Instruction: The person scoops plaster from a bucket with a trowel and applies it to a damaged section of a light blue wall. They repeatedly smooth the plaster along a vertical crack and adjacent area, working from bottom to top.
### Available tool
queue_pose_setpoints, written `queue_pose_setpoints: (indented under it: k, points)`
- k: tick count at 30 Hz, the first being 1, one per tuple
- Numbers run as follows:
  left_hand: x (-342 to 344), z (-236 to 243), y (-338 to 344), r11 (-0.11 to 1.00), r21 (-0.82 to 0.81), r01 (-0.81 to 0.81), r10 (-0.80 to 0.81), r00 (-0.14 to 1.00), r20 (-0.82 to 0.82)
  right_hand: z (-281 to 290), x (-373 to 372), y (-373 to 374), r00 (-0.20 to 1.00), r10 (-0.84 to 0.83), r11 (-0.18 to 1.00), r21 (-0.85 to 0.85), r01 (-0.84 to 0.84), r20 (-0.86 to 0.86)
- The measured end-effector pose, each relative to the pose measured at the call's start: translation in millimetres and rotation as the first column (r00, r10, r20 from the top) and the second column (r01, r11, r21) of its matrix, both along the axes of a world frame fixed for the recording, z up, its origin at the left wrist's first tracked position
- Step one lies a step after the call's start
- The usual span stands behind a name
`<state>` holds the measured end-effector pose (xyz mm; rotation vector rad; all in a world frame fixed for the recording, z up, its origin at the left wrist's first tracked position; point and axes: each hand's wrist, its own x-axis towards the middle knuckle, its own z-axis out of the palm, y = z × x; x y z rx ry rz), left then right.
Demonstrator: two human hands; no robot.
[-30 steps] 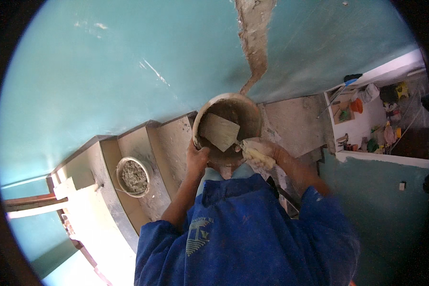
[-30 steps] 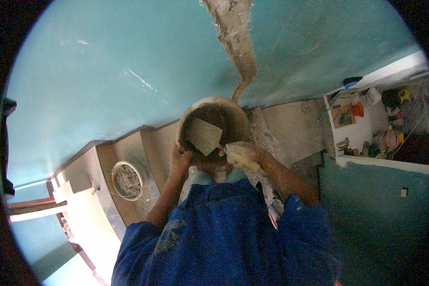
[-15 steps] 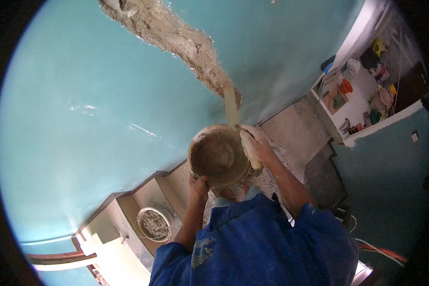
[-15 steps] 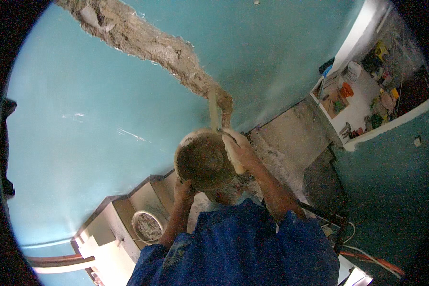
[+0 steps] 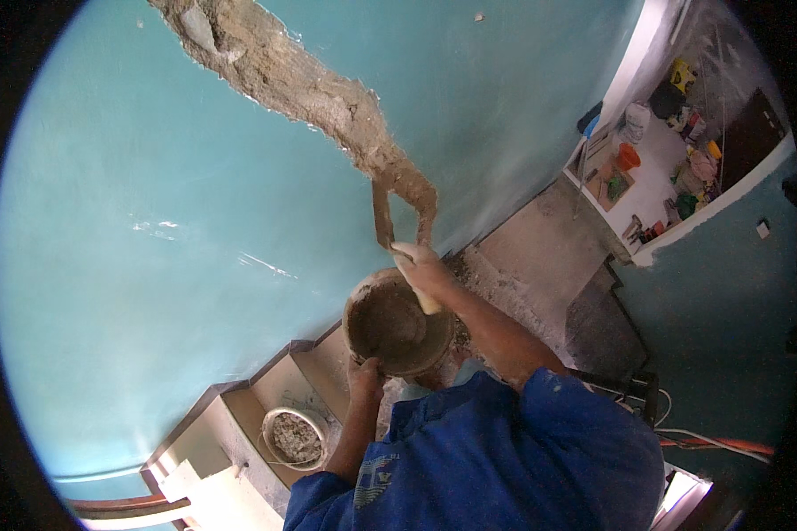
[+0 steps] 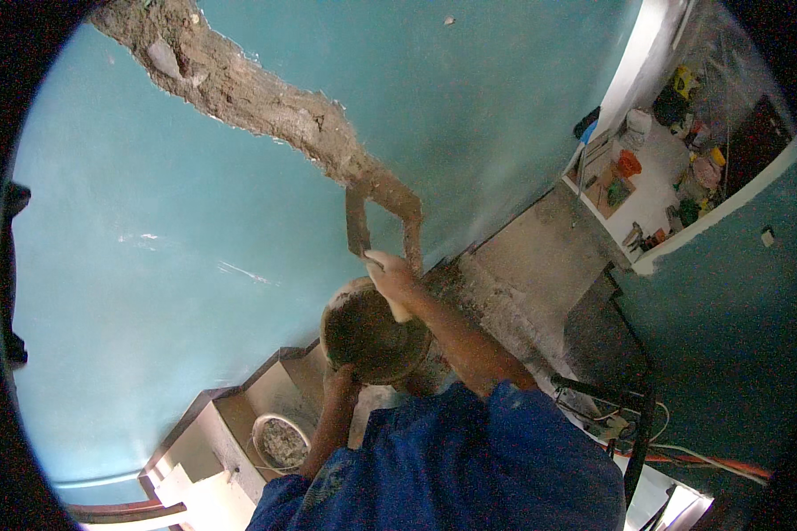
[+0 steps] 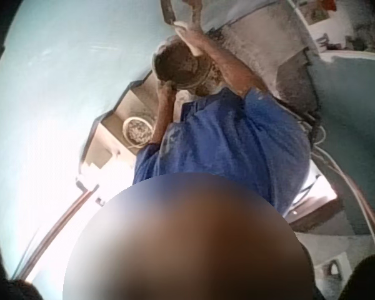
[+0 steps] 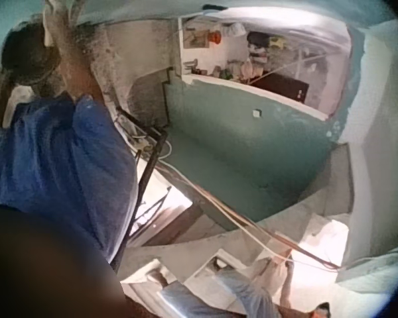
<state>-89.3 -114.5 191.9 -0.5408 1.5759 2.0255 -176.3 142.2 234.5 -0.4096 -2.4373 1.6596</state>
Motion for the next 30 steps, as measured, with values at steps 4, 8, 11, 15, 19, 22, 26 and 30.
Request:
queue_pose_setpoints:
  k: [4, 8, 11, 15, 19, 22, 26, 30]
  points:
    - [0, -10, -1, 0.991, 0.129, 0.025, -0.024, 1.0, -0.01, 2, 10, 25, 0.998, -0.023, 0.999, -0.024, 0.022, -0.051]
    - [7, -11, 2, 0.995, 0.097, -0.018, 0.011, 0.997, 0.07, -3, -16, 26, 0.997, 0.035, 0.994, -0.108, -0.027, 0.075]
    - [9, -10, 7, 0.992, 0.109, -0.061, 0.056, 0.997, 0.048, -5, -2, 28, 0.971, 0.085, 0.98, -0.196, -0.04, 0.225]
    - [13, -12, 9, 0.994, 0.077, -0.079, 0.078, 0.997, 0.017, 12, 60, 32, 0.951, 0.308, 0.94, 0.168, -0.297, -0.041]
    - [12, -9, 9, 0.999, 0.002, -0.044, 0.044, 0.999, 0.011, 41, 109, 36, 0.889, 0.311, 0.842, 0.337, -0.422, 0.337]
    - [12, 1, 11, 0.998, -0.008, -0.059, 0.059, 0.997, 0.051, 44, 128, 44, 0.762, 0.269, 0.822, 0.273, -0.5, 0.589]
    - [14, 11, 19, 0.995, 0.015, -0.099, 0.099, 0.995, 0.02, 30, 163, 49, 0.681, 0.288, 0.854, 0.142, -0.501, 0.673]
    - [19, 6, 21, 0.995, 0.044, -0.089, 0.09, 0.996, -0.028, 32, 191, 44, 0.833, 0.311, 0.934, 0.012, -0.356, 0.457]
